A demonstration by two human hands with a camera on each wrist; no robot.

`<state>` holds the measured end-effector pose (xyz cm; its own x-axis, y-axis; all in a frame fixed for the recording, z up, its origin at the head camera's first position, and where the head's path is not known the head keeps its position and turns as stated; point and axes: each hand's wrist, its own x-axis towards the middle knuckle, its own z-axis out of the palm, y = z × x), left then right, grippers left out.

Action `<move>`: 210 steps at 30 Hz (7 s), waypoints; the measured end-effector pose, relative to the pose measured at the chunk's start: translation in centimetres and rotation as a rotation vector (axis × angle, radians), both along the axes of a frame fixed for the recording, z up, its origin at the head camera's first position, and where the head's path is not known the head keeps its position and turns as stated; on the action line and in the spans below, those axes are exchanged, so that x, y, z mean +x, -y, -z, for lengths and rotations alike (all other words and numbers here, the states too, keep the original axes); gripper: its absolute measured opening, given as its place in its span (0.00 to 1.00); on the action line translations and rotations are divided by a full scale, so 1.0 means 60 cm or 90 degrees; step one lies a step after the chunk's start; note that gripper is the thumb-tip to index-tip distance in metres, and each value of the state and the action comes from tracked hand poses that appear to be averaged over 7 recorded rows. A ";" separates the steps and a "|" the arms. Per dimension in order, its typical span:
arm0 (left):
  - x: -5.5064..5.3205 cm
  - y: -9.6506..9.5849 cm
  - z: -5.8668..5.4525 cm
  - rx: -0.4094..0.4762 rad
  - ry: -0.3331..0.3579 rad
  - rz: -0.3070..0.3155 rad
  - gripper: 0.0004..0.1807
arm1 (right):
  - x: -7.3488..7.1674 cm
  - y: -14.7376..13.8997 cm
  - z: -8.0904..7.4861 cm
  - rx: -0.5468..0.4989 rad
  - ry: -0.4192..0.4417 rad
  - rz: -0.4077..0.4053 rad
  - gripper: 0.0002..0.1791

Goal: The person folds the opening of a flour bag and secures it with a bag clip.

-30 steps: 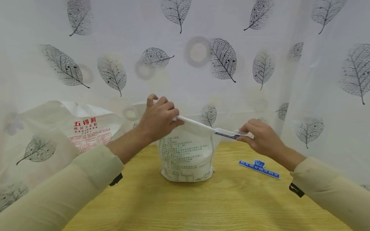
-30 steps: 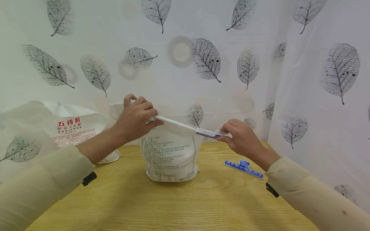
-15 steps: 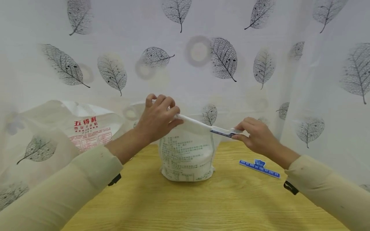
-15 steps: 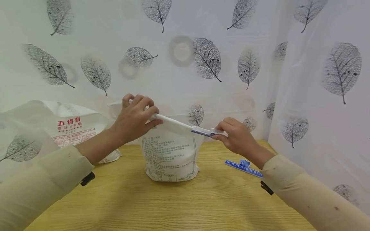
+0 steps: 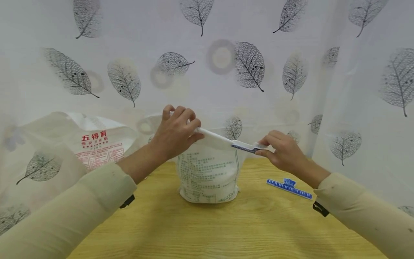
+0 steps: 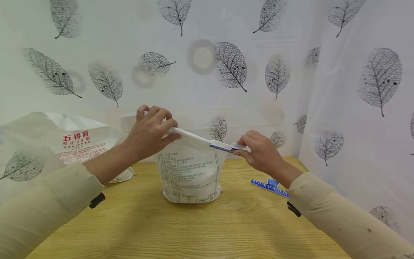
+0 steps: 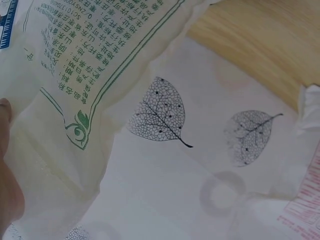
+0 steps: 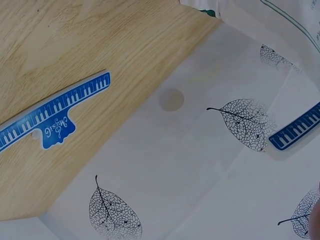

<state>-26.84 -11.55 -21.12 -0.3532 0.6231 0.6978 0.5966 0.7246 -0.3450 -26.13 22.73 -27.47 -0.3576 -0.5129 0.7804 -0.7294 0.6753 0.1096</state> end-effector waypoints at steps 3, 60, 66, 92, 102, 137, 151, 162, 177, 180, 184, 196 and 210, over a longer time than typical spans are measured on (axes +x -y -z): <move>0.000 -0.001 0.000 -0.004 0.001 0.000 0.16 | 0.000 0.002 0.000 -0.003 -0.003 0.000 0.16; -0.004 0.002 0.008 -0.036 0.005 0.034 0.13 | -0.012 0.057 -0.011 -0.030 -0.014 -0.042 0.14; -0.005 0.004 0.010 -0.043 -0.001 0.035 0.13 | -0.013 0.064 -0.015 -0.032 -0.024 -0.053 0.15; -0.011 0.008 0.015 -0.105 -0.114 -0.011 0.35 | -0.013 0.105 -0.033 -0.039 -0.032 -0.094 0.15; -0.012 0.009 0.016 -0.109 -0.137 -0.013 0.39 | -0.016 0.125 -0.039 -0.047 -0.035 -0.107 0.15; -0.007 0.005 0.010 -0.057 -0.100 -0.015 0.44 | -0.018 0.162 -0.061 -0.025 -0.041 -0.133 0.15; 0.043 0.005 -0.007 -0.020 0.006 -0.095 0.37 | -0.016 0.155 -0.032 0.062 -0.052 -0.211 0.18; 0.056 0.008 0.008 -0.071 0.297 -0.270 0.31 | -0.012 0.145 0.024 0.212 -0.191 -0.289 0.20; 0.004 0.018 0.116 -0.035 0.216 -0.103 0.33 | -0.005 0.139 0.086 0.290 -0.220 -0.249 0.13; -0.007 0.019 0.139 -0.013 0.239 -0.063 0.34 | -0.003 0.134 0.094 0.305 -0.213 -0.242 0.12; -0.014 0.012 0.165 -0.005 0.247 -0.063 0.33 | -0.001 0.122 0.101 0.309 -0.180 -0.258 0.15; -0.012 0.002 0.200 0.021 0.174 -0.083 0.34 | -0.027 0.120 0.061 0.003 -0.138 -0.182 0.13; -0.035 -0.008 0.245 0.140 0.045 0.012 0.38 | -0.027 0.149 0.068 0.185 0.066 0.029 0.47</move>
<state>-28.93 -11.09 -35.83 -0.3959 0.4662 0.7912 0.6283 0.7658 -0.1369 -27.76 13.81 -31.58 -0.4552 -0.6912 0.5613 -0.7166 0.6586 0.2298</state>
